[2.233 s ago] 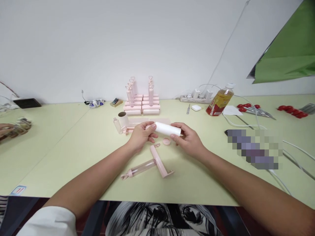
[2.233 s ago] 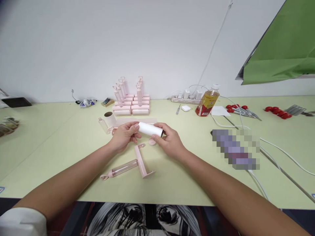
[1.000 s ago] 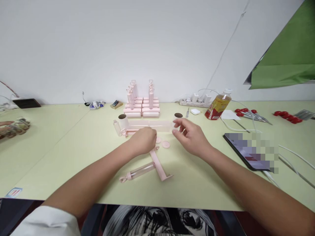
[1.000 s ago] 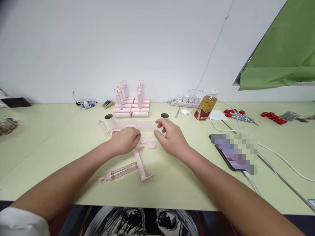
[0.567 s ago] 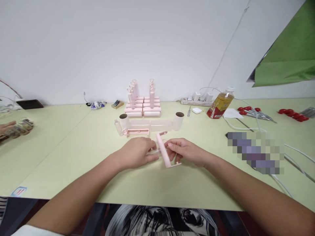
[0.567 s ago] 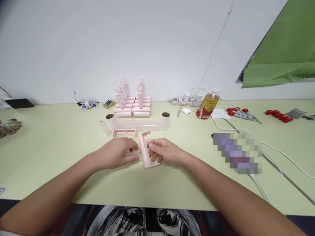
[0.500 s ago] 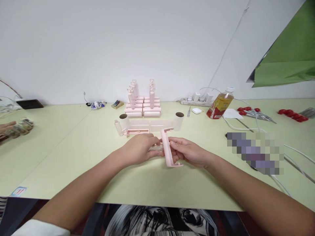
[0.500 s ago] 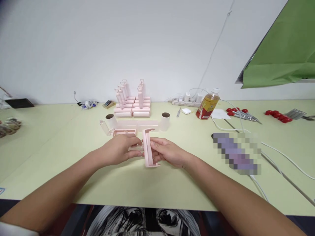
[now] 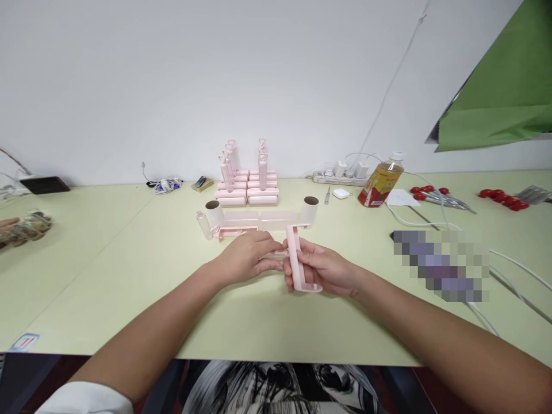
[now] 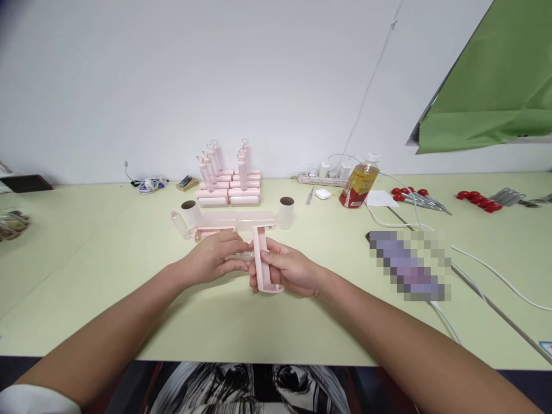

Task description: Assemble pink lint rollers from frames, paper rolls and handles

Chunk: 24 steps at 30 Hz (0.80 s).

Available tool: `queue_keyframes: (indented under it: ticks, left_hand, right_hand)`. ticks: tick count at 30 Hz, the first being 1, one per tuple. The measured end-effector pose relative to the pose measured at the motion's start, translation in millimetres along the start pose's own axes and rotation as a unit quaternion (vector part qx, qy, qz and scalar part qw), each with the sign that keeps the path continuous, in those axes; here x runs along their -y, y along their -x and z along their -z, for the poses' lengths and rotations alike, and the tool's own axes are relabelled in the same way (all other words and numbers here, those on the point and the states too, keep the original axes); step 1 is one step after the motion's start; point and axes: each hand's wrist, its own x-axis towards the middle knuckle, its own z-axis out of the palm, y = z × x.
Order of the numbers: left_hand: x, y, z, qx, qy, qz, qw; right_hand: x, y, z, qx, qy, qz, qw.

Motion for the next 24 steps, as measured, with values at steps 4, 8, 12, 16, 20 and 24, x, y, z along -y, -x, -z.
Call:
queue_keyframes:
  ticks: [4, 8, 12, 16, 20, 24]
  left_hand:
    - [-6.9, -2.0, 3.1, 0.049, -0.003, 0.071, 0.996]
    - [-10.3, -2.9, 14.3, 0.068, -0.043, 0.179, 0.981]
    - [-11.1, 2.1, 29.8, 0.048, -0.048, 0.229, 0.971]
    - [-16.8, 5.9, 23.2, 0.134, -0.037, 0.167, 0.976]
    - [-23.4, 3.0, 0.0, 0.194, -0.070, 0.179, 0.962]
    - [-26.2, -2.4, -11.6, 0.207, -0.083, 0.205, 0.953]
  right_hand:
    - [1.4, -1.0, -3.7, -0.034, 0.044, 0.018, 0.998]
    - [13.1, 3.7, -4.6, -0.111, 0.146, 0.089, 0.979]
    - [31.6, 8.4, 6.1, -0.253, 0.344, 0.198, 0.882]
    - [38.7, -6.9, 19.6, -0.322, 0.624, 0.182, 0.689]
    - [34.5, -36.5, 21.4, -0.286, 0.793, 0.163, 0.512]
    - [30.8, -59.1, 17.9, -0.238, 0.858, 0.082, 0.448]
